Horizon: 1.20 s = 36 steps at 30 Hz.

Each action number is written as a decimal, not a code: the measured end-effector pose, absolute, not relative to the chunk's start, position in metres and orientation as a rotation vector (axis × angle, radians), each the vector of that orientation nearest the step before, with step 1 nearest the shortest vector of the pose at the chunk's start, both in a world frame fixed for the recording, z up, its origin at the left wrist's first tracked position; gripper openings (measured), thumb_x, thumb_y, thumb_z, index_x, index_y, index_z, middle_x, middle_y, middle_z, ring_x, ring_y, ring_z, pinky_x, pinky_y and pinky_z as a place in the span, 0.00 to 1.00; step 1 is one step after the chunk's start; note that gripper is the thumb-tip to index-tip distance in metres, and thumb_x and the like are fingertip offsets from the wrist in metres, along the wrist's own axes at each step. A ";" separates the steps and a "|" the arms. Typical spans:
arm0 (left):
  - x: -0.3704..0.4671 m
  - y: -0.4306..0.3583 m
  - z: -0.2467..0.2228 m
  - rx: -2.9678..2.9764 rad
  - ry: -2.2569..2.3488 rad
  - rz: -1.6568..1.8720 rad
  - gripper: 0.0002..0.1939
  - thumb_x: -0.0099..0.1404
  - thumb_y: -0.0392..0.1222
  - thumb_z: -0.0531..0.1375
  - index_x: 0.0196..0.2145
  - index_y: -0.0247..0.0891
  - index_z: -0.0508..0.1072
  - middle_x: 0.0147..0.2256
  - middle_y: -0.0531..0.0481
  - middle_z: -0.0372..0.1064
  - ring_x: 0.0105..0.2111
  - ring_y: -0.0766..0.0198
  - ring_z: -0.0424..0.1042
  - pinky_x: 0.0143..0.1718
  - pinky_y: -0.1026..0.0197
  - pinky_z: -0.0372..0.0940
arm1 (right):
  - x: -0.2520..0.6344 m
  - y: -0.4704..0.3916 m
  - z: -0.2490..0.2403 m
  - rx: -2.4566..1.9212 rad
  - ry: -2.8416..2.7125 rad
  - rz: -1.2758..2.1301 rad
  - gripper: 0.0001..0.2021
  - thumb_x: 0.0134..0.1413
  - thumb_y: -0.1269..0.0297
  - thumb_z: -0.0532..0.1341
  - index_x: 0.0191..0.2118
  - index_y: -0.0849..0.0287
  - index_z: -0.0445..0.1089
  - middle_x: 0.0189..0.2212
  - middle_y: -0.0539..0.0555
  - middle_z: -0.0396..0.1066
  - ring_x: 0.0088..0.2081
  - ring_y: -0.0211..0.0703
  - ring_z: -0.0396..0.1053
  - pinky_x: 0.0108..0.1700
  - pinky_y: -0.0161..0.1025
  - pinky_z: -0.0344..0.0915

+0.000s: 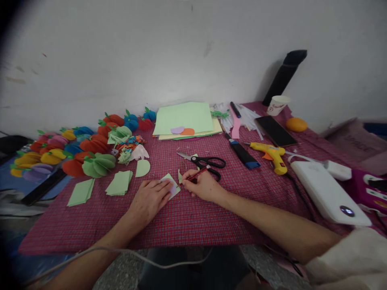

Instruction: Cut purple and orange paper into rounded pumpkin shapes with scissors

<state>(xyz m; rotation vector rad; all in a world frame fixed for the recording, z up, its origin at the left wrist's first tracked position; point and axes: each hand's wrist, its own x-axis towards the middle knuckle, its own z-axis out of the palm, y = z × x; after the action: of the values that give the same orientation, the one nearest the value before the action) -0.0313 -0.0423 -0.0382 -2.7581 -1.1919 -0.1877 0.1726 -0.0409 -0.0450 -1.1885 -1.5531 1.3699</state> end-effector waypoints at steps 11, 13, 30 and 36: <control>-0.031 -0.043 -0.037 -2.761 -1.198 -0.195 0.15 0.64 0.41 0.47 0.45 0.44 0.67 0.46 0.52 0.67 0.42 0.61 0.62 0.42 0.54 0.51 | 0.170 -0.040 -0.047 -1.191 -1.561 1.339 0.07 0.50 0.62 0.54 0.31 0.60 0.63 0.21 0.46 0.62 0.18 0.29 0.59 0.19 0.28 0.63; -0.031 -0.043 -0.037 -2.757 -1.198 -0.193 0.15 0.64 0.41 0.47 0.45 0.44 0.66 0.46 0.52 0.67 0.42 0.61 0.62 0.42 0.54 0.51 | 0.171 -0.041 -0.046 -1.193 -1.562 1.342 0.07 0.50 0.62 0.54 0.31 0.60 0.63 0.22 0.46 0.61 0.18 0.29 0.59 0.19 0.28 0.63; -0.029 -0.043 -0.036 -2.772 -1.215 -0.179 0.14 0.64 0.42 0.47 0.44 0.43 0.66 0.47 0.52 0.67 0.42 0.60 0.62 0.41 0.54 0.51 | 0.172 -0.049 -0.042 -1.172 -1.640 1.337 0.05 0.50 0.63 0.55 0.30 0.60 0.63 0.21 0.46 0.60 0.17 0.29 0.58 0.19 0.29 0.60; -0.032 -0.044 -0.035 -2.783 -1.190 -0.163 0.15 0.64 0.40 0.46 0.46 0.42 0.66 0.47 0.50 0.66 0.43 0.60 0.62 0.41 0.54 0.52 | 0.168 -0.057 -0.045 -1.143 -1.601 1.432 0.04 0.50 0.66 0.54 0.32 0.59 0.64 0.22 0.47 0.62 0.19 0.30 0.60 0.21 0.29 0.62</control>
<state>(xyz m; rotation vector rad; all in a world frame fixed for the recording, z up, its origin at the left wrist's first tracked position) -0.0318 -0.0438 -0.0355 -2.7829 -1.1897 -0.1635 0.1684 -0.0567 -0.0455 -1.1433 -1.6012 1.4325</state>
